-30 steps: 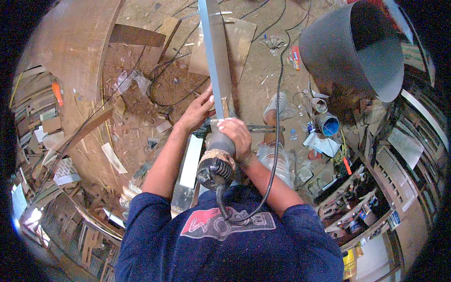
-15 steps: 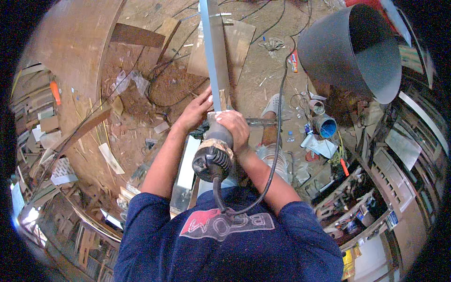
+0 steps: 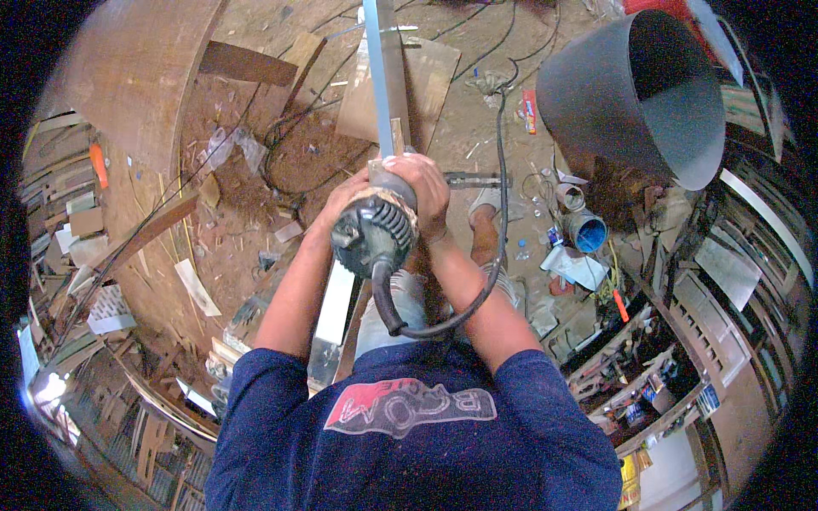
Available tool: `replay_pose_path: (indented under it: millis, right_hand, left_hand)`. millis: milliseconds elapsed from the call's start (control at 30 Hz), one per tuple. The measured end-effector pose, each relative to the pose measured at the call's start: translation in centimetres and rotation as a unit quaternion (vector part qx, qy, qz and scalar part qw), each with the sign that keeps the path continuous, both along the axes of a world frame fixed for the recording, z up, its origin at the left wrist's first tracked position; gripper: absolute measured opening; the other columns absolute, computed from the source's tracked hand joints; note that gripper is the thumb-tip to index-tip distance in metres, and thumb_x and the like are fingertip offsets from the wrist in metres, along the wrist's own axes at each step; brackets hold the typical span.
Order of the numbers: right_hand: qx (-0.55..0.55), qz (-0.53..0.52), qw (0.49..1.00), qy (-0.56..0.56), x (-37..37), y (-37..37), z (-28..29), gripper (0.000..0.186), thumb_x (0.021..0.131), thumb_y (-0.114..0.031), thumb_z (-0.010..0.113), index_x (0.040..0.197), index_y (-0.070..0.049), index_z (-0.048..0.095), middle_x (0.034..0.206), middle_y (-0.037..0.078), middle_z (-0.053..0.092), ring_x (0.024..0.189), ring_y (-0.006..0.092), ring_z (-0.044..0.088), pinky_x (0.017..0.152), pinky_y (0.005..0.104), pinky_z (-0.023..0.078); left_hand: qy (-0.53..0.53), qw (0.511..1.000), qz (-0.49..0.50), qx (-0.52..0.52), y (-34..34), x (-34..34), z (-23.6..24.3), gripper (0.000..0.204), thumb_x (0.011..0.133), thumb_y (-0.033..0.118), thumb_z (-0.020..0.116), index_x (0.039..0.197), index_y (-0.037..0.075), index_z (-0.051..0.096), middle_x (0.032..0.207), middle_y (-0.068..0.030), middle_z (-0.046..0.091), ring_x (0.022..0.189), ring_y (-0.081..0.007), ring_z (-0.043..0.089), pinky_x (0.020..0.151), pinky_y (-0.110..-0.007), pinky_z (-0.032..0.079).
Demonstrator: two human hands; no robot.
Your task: The person picks up a laminate-covered wooden panel, secures it, and uses a handheld router to trim the excess edge banding from the perimeter of the piece.
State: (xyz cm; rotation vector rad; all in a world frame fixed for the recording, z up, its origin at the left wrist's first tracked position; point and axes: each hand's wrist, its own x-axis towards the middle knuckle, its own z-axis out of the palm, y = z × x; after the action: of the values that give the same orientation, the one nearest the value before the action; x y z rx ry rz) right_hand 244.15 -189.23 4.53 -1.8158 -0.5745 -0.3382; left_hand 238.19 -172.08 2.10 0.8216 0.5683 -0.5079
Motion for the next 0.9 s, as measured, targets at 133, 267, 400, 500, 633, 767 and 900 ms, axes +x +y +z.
replay_pose_path:
  millis: [133,267,400,500,633,767,900]
  right_hand:
    - [-0.007,0.003,1.000,0.005,2.3,0.4,-0.1,0.023,0.091,-0.015,0.073,0.112,-0.006,0.069,0.108,0.013,0.077,0.105,0.0344,0.075,0.098,0.0498,0.057]
    - [-0.012,0.007,1.000,-0.008,3.5,0.5,0.0,0.024,0.090,-0.017,0.074,0.111,-0.006,0.069,0.106,0.013,0.077,0.103,0.0357,0.075,0.096,0.0486,0.058]
    - [-0.009,0.003,1.000,-0.010,3.0,0.7,0.4,0.024,0.088,-0.017,0.075,0.109,-0.007,0.069,0.105,0.013,0.077,0.102,0.0357,0.075,0.095,0.0483,0.058]
    - [-0.016,-0.002,1.000,-0.004,3.0,0.6,0.6,0.025,0.087,-0.016,0.076,0.110,-0.007,0.069,0.105,0.013,0.077,0.102,0.0359,0.075,0.095,0.0486,0.058]
    - [-0.015,-0.001,1.000,-0.003,3.3,0.4,1.0,0.027,0.085,-0.014,0.077,0.110,-0.006,0.070,0.105,0.013,0.077,0.101,0.0367,0.074,0.096,0.0493,0.057]
    - [-0.004,0.008,1.000,0.006,4.0,0.1,1.2,0.029,0.084,-0.015,0.079,0.110,-0.006,0.070,0.104,0.013,0.077,0.099,0.0361,0.075,0.096,0.0493,0.058]
    - [-0.012,-0.014,1.000,0.005,5.3,0.6,1.1,0.027,0.085,-0.015,0.079,0.109,-0.007,0.071,0.102,0.012,0.077,0.099,0.0351,0.075,0.095,0.0484,0.058]
  left_hand:
    - [0.060,0.998,-0.017,-0.002,0.2,-0.9,-1.9,0.054,0.102,0.012,0.060,0.155,0.003,0.054,0.142,-0.0063,0.065,0.125,-0.0164,0.062,0.109,-0.031,0.050]
    - [0.007,1.000,-0.023,0.007,-0.1,-1.4,-3.9,0.049,0.101,0.021,0.067,0.146,0.002,0.062,0.141,-0.0058,0.065,0.126,-0.0166,0.059,0.112,-0.034,0.048]
    - [-0.030,0.993,-0.061,0.097,-1.5,-3.4,-1.9,0.054,0.093,0.020,0.080,0.142,0.003,0.064,0.142,-0.0044,0.063,0.127,-0.0171,0.056,0.114,-0.035,0.046]
    - [-0.101,0.971,-0.116,0.186,-2.7,-4.1,1.5,0.055,0.092,0.016,0.082,0.142,0.004,0.063,0.141,-0.0038,0.064,0.126,-0.0176,0.057,0.115,-0.036,0.045]
    - [-0.121,0.909,-0.242,0.317,-2.8,-3.0,4.9,0.049,0.092,0.016,0.079,0.138,0.006,0.066,0.139,-0.0104,0.068,0.129,-0.0210,0.060,0.115,-0.038,0.046]
    - [-0.122,0.905,-0.243,0.326,-3.4,-2.1,5.5,0.045,0.091,0.013,0.076,0.135,0.006,0.067,0.138,-0.0168,0.069,0.132,-0.0278,0.061,0.115,-0.040,0.046]
    - [-0.184,0.875,-0.253,0.370,-3.6,-2.2,4.4,0.044,0.090,0.010,0.074,0.134,0.006,0.067,0.140,-0.0203,0.066,0.134,-0.0368,0.059,0.117,-0.043,0.044]
